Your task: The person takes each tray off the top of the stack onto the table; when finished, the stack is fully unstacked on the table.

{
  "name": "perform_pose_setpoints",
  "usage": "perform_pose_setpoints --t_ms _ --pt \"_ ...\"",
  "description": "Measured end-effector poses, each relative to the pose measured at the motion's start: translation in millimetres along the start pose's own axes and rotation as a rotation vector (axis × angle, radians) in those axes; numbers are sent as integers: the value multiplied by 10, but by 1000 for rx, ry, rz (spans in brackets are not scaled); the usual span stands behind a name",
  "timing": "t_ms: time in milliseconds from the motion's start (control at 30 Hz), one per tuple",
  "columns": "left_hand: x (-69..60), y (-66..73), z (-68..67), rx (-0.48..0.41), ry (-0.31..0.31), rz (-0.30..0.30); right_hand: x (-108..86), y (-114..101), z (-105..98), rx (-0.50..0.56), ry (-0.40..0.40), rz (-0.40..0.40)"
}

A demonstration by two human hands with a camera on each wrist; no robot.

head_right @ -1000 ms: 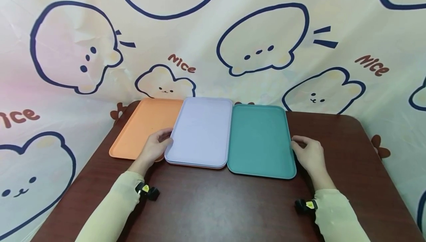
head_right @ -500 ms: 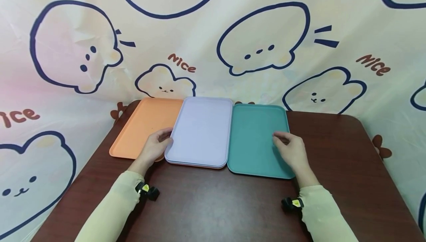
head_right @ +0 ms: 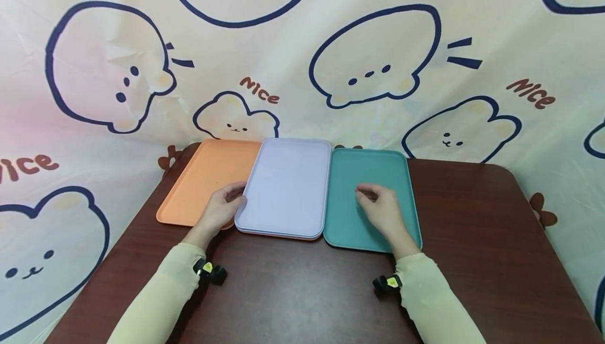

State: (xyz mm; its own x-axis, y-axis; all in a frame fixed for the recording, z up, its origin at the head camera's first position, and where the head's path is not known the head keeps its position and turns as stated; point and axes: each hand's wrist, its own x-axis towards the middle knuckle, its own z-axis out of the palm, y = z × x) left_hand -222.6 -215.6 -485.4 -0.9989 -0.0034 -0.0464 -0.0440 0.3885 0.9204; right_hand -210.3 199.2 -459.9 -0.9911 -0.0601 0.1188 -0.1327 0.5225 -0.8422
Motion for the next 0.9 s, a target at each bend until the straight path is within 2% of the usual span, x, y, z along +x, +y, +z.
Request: perform_pose_setpoints --t_ms 433,700,900 --pt "-3 -7 3 5 1 4 118 -110 366 44 -9 -11" --pt "-2 -13 1 -7 1 8 178 -180 594 79 -32 21" --pt "-6 -17 2 -20 0 13 216 -165 727 45 -7 43"
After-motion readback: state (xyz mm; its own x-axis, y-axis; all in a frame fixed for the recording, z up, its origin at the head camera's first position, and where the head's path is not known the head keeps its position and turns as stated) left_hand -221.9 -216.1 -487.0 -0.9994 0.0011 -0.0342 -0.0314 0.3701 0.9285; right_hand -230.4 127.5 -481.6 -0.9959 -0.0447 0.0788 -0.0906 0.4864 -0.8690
